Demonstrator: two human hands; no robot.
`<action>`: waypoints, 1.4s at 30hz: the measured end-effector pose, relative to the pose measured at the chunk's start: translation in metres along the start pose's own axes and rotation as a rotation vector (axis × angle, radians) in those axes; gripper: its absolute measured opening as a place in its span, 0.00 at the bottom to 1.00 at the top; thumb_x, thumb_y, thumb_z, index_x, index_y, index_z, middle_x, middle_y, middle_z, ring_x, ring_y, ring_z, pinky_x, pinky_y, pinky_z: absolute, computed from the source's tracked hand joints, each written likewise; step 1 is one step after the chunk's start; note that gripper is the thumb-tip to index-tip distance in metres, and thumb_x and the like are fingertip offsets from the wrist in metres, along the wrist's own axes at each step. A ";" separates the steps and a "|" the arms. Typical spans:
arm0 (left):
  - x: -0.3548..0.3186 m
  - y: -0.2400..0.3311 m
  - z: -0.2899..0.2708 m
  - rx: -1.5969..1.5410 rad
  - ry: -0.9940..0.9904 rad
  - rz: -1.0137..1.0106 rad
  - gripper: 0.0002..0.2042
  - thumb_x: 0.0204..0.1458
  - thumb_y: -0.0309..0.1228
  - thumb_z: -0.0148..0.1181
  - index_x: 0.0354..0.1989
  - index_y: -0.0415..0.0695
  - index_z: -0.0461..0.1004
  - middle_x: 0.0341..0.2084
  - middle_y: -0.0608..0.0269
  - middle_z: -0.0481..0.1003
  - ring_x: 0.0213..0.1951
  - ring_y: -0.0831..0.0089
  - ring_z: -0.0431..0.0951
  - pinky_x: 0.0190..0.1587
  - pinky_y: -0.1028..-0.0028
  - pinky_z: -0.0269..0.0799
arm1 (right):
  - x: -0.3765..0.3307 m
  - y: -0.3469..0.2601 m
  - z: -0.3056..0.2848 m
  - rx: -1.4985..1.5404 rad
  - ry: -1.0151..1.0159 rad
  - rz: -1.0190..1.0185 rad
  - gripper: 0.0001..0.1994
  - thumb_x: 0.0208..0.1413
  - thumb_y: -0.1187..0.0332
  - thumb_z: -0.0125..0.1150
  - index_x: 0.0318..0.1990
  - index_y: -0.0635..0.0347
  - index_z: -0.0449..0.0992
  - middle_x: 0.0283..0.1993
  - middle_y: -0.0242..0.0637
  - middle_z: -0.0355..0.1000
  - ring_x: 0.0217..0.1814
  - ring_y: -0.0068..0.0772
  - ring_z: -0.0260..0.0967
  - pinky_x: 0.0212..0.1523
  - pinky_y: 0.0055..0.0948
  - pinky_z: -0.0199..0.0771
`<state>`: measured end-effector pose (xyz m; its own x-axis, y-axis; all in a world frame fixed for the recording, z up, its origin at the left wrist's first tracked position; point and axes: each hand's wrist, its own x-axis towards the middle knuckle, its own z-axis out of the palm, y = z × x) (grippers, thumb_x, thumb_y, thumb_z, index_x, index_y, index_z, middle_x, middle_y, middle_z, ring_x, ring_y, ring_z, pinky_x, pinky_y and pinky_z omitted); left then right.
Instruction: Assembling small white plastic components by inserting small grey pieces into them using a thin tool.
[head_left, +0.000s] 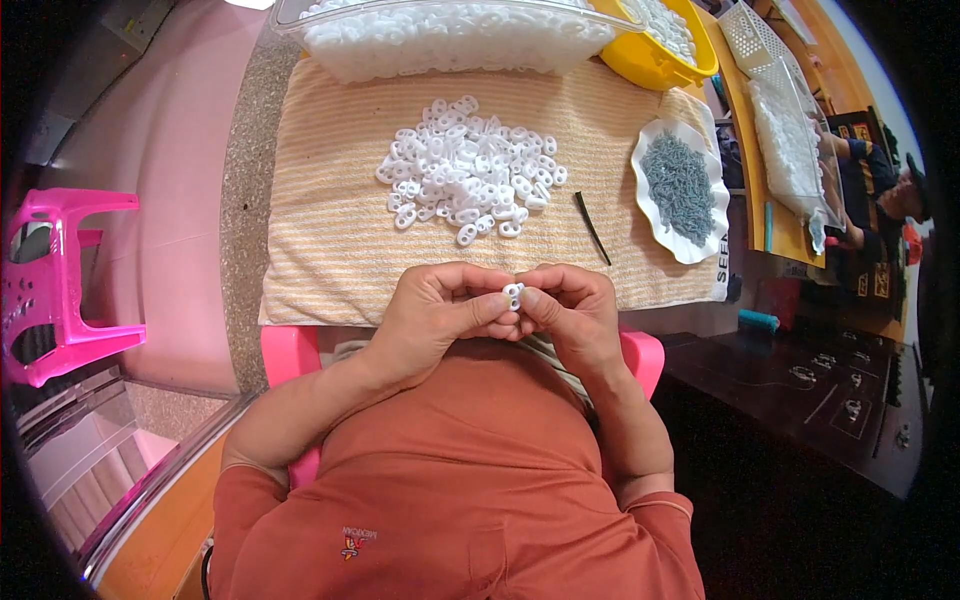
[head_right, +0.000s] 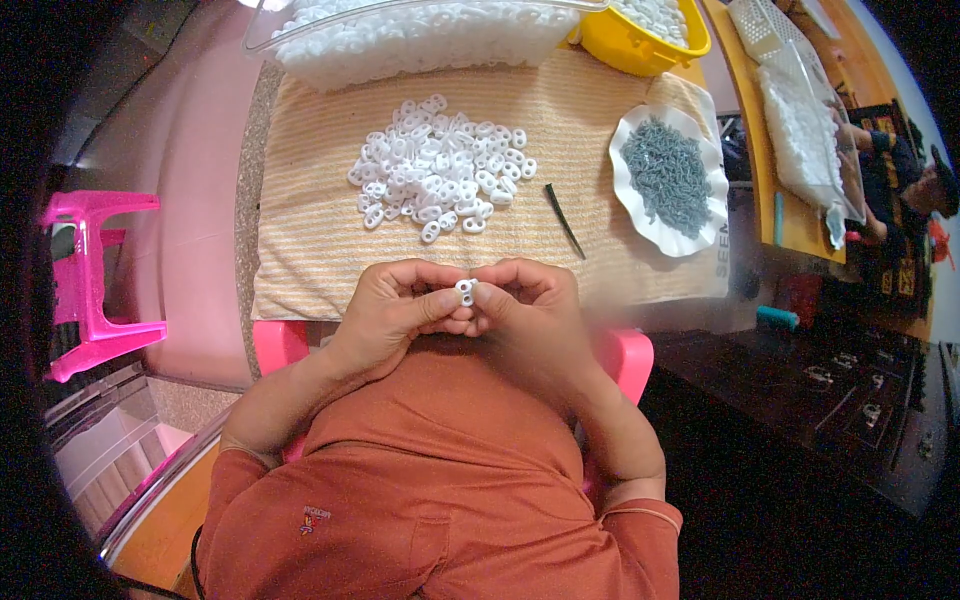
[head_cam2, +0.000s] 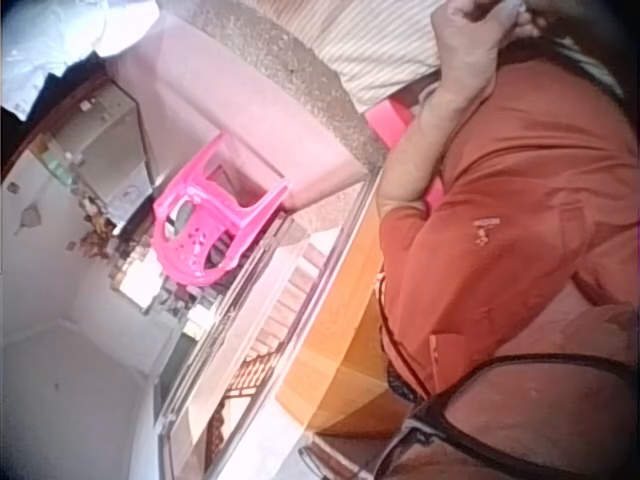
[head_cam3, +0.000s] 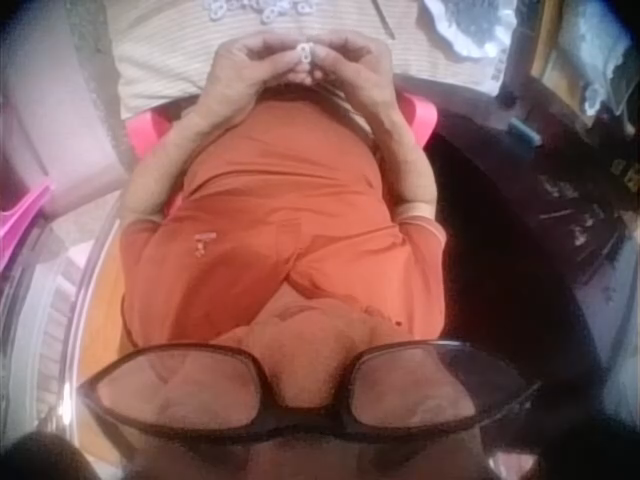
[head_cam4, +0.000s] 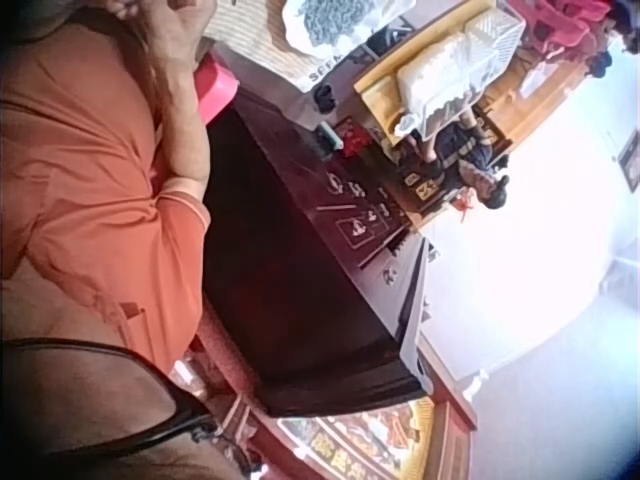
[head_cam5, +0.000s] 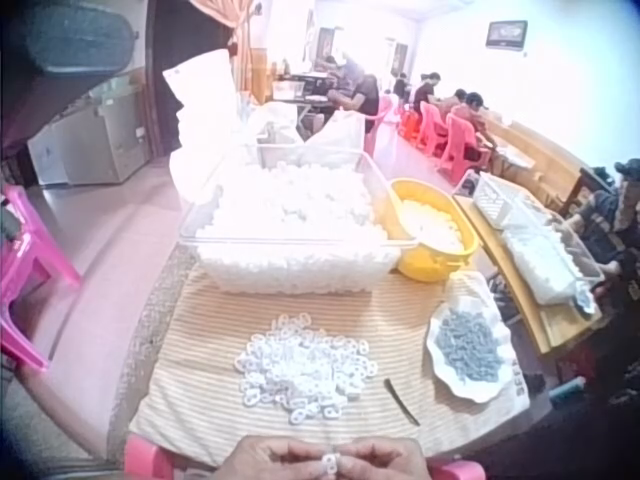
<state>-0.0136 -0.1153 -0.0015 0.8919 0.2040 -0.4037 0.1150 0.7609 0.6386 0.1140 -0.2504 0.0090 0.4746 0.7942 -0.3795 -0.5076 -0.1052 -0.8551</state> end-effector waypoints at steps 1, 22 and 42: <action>-0.001 0.001 0.001 0.000 -0.001 0.000 0.12 0.56 0.23 0.56 0.46 0.29 0.72 0.35 0.52 0.78 0.36 0.70 0.80 0.41 0.76 0.79 | 0.000 0.000 0.000 0.022 -0.027 -0.011 0.07 0.56 0.76 0.60 0.40 0.69 0.76 0.32 0.39 0.75 0.27 0.22 0.72 0.28 0.19 0.75; 0.001 0.001 -0.001 -0.161 -0.115 -0.035 0.10 0.56 0.22 0.57 0.44 0.34 0.71 0.36 0.53 0.77 0.38 0.66 0.80 0.43 0.73 0.79 | -0.003 -0.005 -0.012 -0.032 -0.168 -0.040 0.12 0.55 0.79 0.60 0.47 0.72 0.73 0.39 0.43 0.75 0.36 0.28 0.75 0.37 0.24 0.79; 0.000 0.000 -0.004 -0.217 -0.241 -0.081 0.08 0.55 0.23 0.59 0.42 0.39 0.70 0.35 0.59 0.76 0.35 0.75 0.79 0.38 0.74 0.80 | -0.004 -0.010 -0.010 -0.220 -0.204 -0.322 0.11 0.47 0.78 0.68 0.39 0.69 0.78 0.31 0.37 0.73 0.32 0.22 0.71 0.31 0.19 0.69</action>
<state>-0.0155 -0.1129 -0.0037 0.9645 0.0055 -0.2641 0.1170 0.8875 0.4457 0.1242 -0.2588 0.0153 0.4211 0.9067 -0.0226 -0.1817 0.0599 -0.9815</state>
